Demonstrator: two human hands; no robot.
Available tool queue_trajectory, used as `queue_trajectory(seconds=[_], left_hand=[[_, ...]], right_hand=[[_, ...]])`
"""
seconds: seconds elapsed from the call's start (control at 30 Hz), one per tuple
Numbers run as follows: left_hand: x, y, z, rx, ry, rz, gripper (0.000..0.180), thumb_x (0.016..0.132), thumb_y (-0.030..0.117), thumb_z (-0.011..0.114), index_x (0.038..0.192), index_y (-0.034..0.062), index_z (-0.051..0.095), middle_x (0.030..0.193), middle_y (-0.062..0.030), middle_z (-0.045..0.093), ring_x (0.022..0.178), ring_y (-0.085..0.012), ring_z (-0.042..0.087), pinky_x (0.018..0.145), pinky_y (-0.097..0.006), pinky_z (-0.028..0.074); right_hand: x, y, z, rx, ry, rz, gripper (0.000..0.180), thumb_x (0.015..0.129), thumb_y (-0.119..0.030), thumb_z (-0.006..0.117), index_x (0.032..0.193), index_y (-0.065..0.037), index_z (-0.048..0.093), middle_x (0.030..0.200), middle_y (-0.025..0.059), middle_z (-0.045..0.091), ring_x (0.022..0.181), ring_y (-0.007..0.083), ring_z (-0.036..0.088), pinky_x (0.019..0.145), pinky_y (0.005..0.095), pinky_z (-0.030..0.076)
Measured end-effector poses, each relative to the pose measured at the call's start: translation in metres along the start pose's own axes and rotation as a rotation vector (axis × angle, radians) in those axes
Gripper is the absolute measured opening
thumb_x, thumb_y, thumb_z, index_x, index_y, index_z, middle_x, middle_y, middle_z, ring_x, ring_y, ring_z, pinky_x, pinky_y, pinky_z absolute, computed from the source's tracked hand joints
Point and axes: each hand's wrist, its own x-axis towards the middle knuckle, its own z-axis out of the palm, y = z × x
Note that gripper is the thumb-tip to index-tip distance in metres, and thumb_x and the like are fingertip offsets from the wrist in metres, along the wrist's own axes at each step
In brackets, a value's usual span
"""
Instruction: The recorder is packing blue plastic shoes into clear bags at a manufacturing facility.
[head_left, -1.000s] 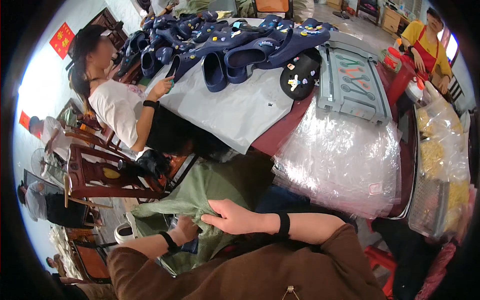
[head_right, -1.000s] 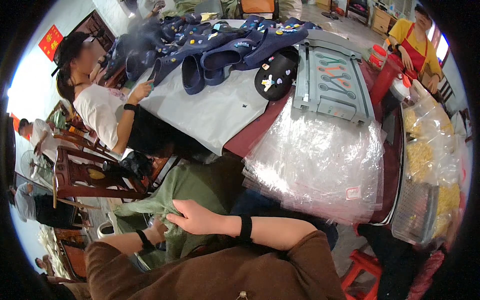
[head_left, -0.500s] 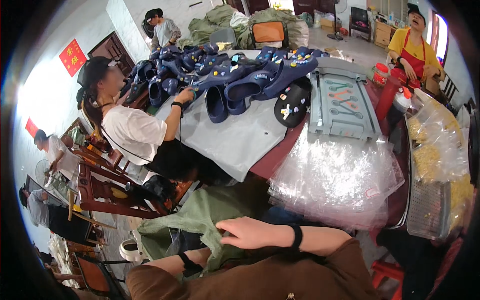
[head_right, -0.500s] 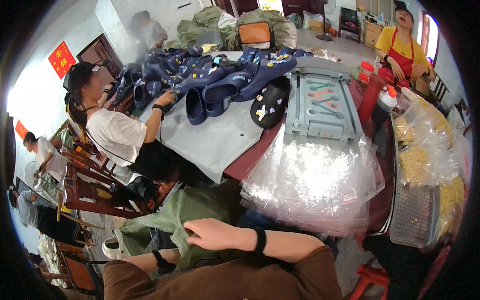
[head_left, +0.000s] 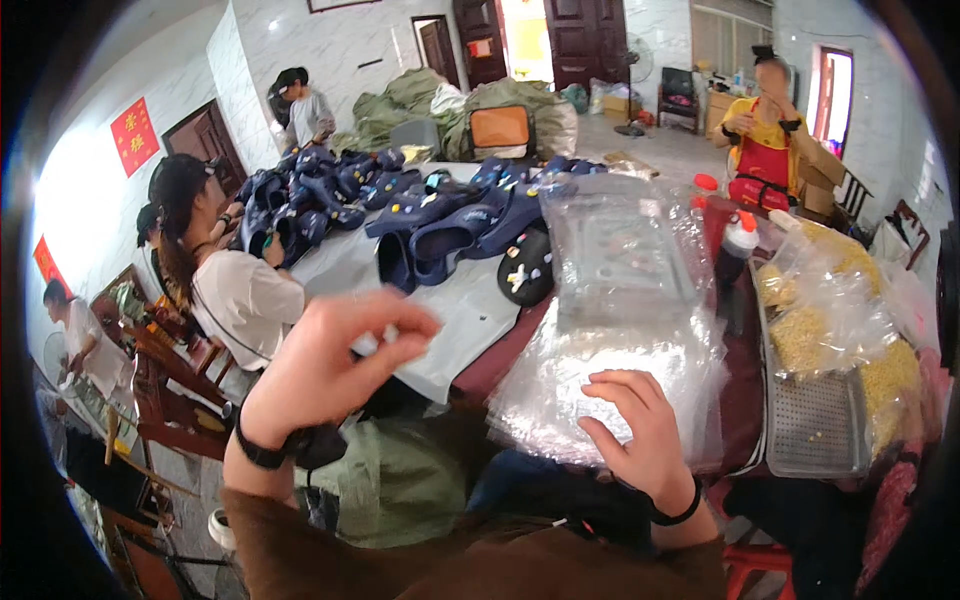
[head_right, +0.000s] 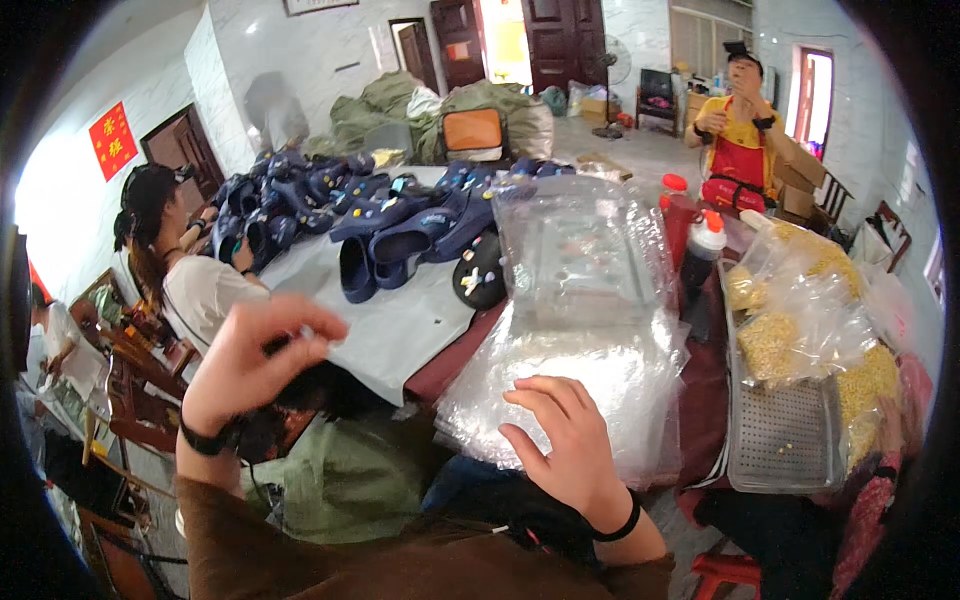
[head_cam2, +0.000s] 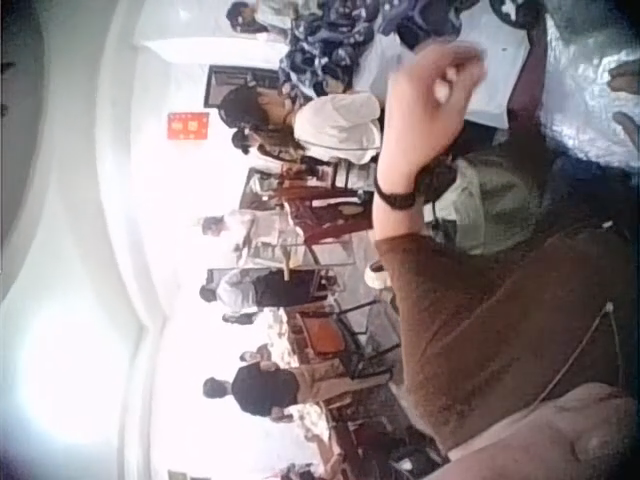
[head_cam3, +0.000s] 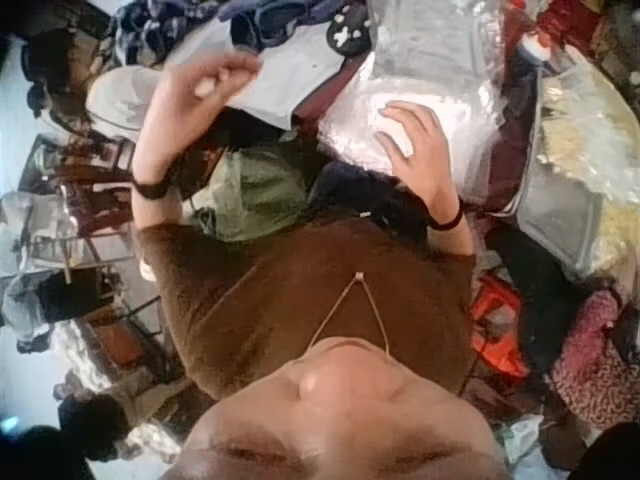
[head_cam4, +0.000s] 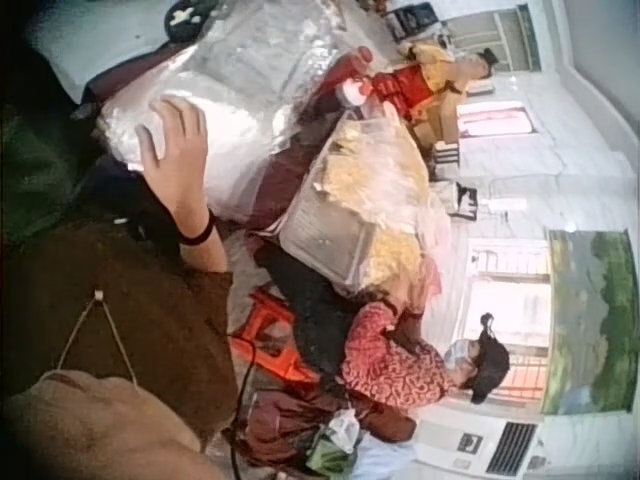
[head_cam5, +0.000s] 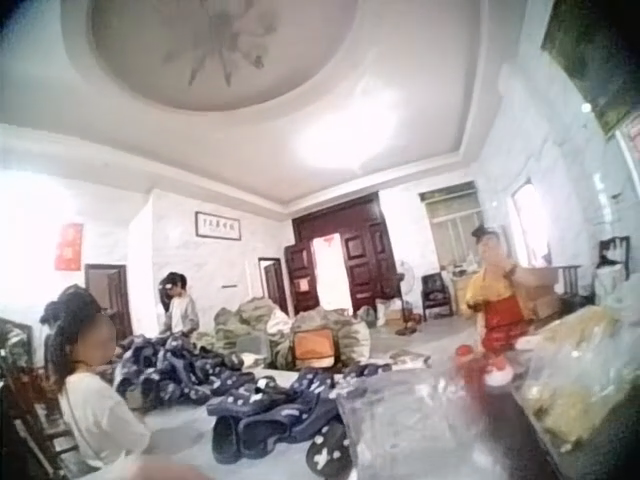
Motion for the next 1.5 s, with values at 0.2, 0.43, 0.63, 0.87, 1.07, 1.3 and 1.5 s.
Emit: queue_trajectory(seconds=[0.2, 0.43, 0.63, 0.87, 1.07, 1.3, 1.5], left_hand=[[0.158, 0.013, 0.034, -0.743, 0.233, 0.268, 0.034, 0.106, 0.030, 0.057, 0.120, -0.0006, 0.066, 0.104, -0.0076, 0.071, 0.093, -0.0143, 0.067, 0.076, -0.026, 0.051], [0.321, -0.101, 0.207, -1.019, 0.502, -0.078, 0.057, 0.092, 0.045, 0.071, 0.128, 0.0025, 0.063, 0.122, -0.0155, 0.068, 0.114, -0.0225, 0.064, 0.092, -0.039, 0.051], [0.288, -0.173, 0.333, -0.124, 0.413, -0.706, 0.125, 0.069, 0.068, 0.083, 0.152, -0.0068, 0.027, 0.141, -0.0382, 0.048, 0.130, -0.0487, 0.051, 0.110, -0.055, 0.040], [0.277, -0.199, 0.319, -1.025, 0.081, -0.396, 0.103, 0.083, 0.041, 0.081, 0.158, -0.0013, 0.025, 0.149, -0.0225, 0.049, 0.135, -0.0286, 0.051, 0.111, -0.040, 0.040], [0.224, -0.185, 0.281, -1.095, -0.384, 0.081, 0.087, 0.083, 0.020, 0.081, 0.158, 0.0098, 0.038, 0.151, -0.0065, 0.052, 0.141, -0.0213, 0.045, 0.117, -0.038, 0.033], [0.127, -0.135, 0.264, -0.380, -0.419, 0.697, 0.063, 0.075, 0.027, 0.087, 0.133, 0.0099, 0.067, 0.165, -0.0241, 0.029, 0.153, -0.0421, 0.024, 0.123, -0.048, 0.024], [0.087, -0.122, 0.281, -0.446, -0.764, 0.772, 0.047, 0.079, 0.043, 0.084, 0.111, 0.0112, 0.073, 0.167, -0.0244, 0.024, 0.154, -0.0459, 0.019, 0.123, -0.054, 0.021]], right_hand=[[-0.011, 0.023, -0.006, -0.003, 0.005, 0.073, 0.028, 0.081, -0.011, 0.079, 0.108, -0.006, 0.070, 0.112, 0.0111, 0.069, 0.104, 0.0329, 0.064, 0.090, 0.0422, 0.052], [-0.020, 0.026, -0.021, -0.018, 0.052, 0.176, 0.023, 0.082, -0.010, 0.079, 0.104, -0.005, 0.073, 0.109, 0.0117, 0.071, 0.103, 0.0319, 0.065, 0.089, 0.0401, 0.052], [-0.053, 0.050, -0.050, -0.130, 0.180, 0.349, 0.017, 0.081, -0.005, 0.078, 0.098, -0.006, 0.075, 0.101, 0.0101, 0.074, 0.098, 0.0297, 0.069, 0.086, 0.0379, 0.054], [-0.053, 0.076, -0.042, -0.109, 0.291, 0.411, 0.014, 0.082, -0.002, 0.077, 0.095, -0.004, 0.073, 0.096, 0.0109, 0.073, 0.086, 0.0246, 0.068, 0.078, 0.0330, 0.053], [-0.049, 0.087, -0.047, -0.055, 0.452, 0.380, 0.010, 0.083, 0.002, 0.073, 0.092, -0.002, 0.070, 0.086, 0.0081, 0.068, 0.073, 0.0164, 0.059, 0.070, 0.0281, 0.047], [-0.044, 0.073, -0.051, -0.084, 0.547, 0.353, 0.010, 0.082, 0.002, 0.073, 0.090, -0.001, 0.070, 0.087, 0.0082, 0.067, 0.076, 0.0162, 0.060, 0.072, 0.0276, 0.048], [-0.024, 0.041, -0.044, -0.267, 0.354, 0.070, 0.022, 0.075, 0.001, 0.078, 0.094, -0.007, 0.072, 0.096, 0.0097, 0.070, 0.088, 0.0298, 0.066, 0.078, 0.0372, 0.052]])
